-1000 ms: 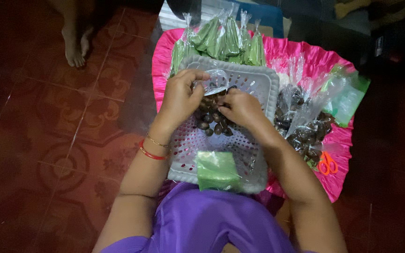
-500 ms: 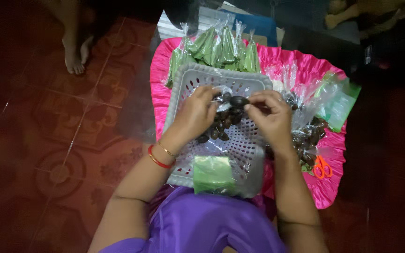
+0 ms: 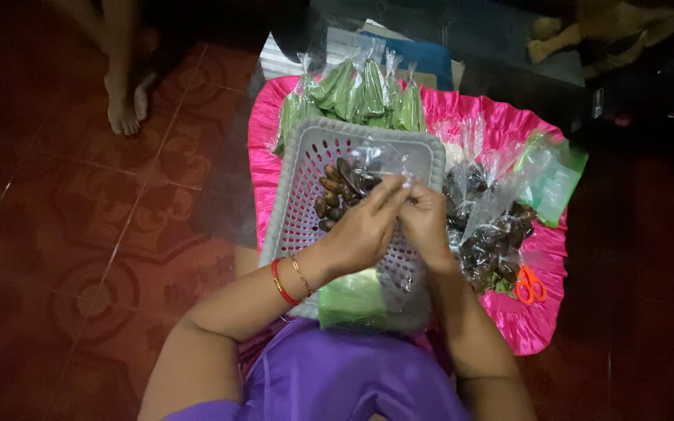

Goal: The person sits on the floor and packs dark oval fruits from a grey basket into small clear plastic bags. They fill each bag with a handful of fruit, tie the top closed, and place the finished bag into a larger pink basket.

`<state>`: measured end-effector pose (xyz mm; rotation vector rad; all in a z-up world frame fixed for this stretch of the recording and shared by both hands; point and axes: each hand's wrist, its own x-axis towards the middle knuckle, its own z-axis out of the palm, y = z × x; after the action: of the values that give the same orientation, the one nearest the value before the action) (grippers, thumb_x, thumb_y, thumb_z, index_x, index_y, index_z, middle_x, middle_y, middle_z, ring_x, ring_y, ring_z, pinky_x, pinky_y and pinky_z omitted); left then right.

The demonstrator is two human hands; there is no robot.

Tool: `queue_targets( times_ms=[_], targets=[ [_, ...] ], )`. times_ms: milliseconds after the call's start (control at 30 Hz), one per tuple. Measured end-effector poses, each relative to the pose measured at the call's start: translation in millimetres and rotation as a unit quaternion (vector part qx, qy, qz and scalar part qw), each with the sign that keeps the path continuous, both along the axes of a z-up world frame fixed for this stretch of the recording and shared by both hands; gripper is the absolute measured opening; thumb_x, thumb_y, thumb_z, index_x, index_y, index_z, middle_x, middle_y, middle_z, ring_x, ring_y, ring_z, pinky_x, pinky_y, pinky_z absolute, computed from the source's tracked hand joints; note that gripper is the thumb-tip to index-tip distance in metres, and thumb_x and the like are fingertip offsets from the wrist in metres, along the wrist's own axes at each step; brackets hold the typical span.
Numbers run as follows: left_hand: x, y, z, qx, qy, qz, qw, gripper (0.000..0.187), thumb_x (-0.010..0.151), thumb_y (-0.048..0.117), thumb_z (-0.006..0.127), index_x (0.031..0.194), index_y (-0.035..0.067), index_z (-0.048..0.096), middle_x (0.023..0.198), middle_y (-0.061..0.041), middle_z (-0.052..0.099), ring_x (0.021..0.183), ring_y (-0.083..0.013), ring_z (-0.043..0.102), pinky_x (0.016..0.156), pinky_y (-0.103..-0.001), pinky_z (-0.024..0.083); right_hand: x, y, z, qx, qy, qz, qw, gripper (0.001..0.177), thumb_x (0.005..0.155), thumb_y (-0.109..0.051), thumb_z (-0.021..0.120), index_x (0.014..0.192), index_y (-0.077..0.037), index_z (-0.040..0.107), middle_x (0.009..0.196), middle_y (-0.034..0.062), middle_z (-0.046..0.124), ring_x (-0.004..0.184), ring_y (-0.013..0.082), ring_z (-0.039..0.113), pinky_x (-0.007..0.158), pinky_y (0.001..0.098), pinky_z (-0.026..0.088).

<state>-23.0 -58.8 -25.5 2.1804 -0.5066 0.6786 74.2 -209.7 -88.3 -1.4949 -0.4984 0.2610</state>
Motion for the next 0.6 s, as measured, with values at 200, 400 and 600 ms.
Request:
queue_targets(
  times_ms=[200, 400, 600],
  targets=[
    [-4.8, 19.7, 24.0, -0.078, -0.098, 0.000, 0.992, 0.036, 0.097, 0.014, 0.073, 0.129, 0.016, 0.057, 0.138, -0.006, 0.061, 0.124, -0.0278, 0.067, 0.107, -0.038, 0.056, -11.4, -7.4, 40.8, -0.010, -0.037, 0.019, 0.999, 0.019, 0.095, -0.003, 0.066, 0.112, -0.005, 0.074, 0.108, 0.0053, 0.074, 0.094, 0.0131, 0.070, 0.082, 0.0275, 0.061],
    [46.4, 70.4, 15.1, -0.240, 0.292, 0.079, 0.922, 0.055, 0.088, 0.034, 0.083, 0.124, -0.001, 0.060, 0.113, -0.012, 0.070, 0.104, -0.0174, 0.068, 0.089, -0.033, 0.056, -17.0, -3.9, 79.3, -0.078, -0.189, 0.051, 0.978, 0.025, 0.091, -0.002, 0.078, 0.116, -0.004, 0.075, 0.110, 0.0057, 0.068, 0.100, 0.0143, 0.066, 0.085, 0.0266, 0.055],
    [63.5, 63.2, -11.3, -0.456, 0.420, -0.152, 0.770, 0.038, 0.103, 0.030, 0.061, 0.115, -0.004, 0.074, 0.098, -0.011, 0.079, 0.082, -0.0175, 0.072, 0.074, -0.031, 0.059, -15.9, 5.6, 84.4, -0.059, -0.140, 0.075, 0.986, 0.031, 0.086, -0.006, 0.083, 0.116, -0.005, 0.074, 0.106, 0.0032, 0.071, 0.100, 0.0135, 0.071, 0.088, 0.0279, 0.060]
  ],
)
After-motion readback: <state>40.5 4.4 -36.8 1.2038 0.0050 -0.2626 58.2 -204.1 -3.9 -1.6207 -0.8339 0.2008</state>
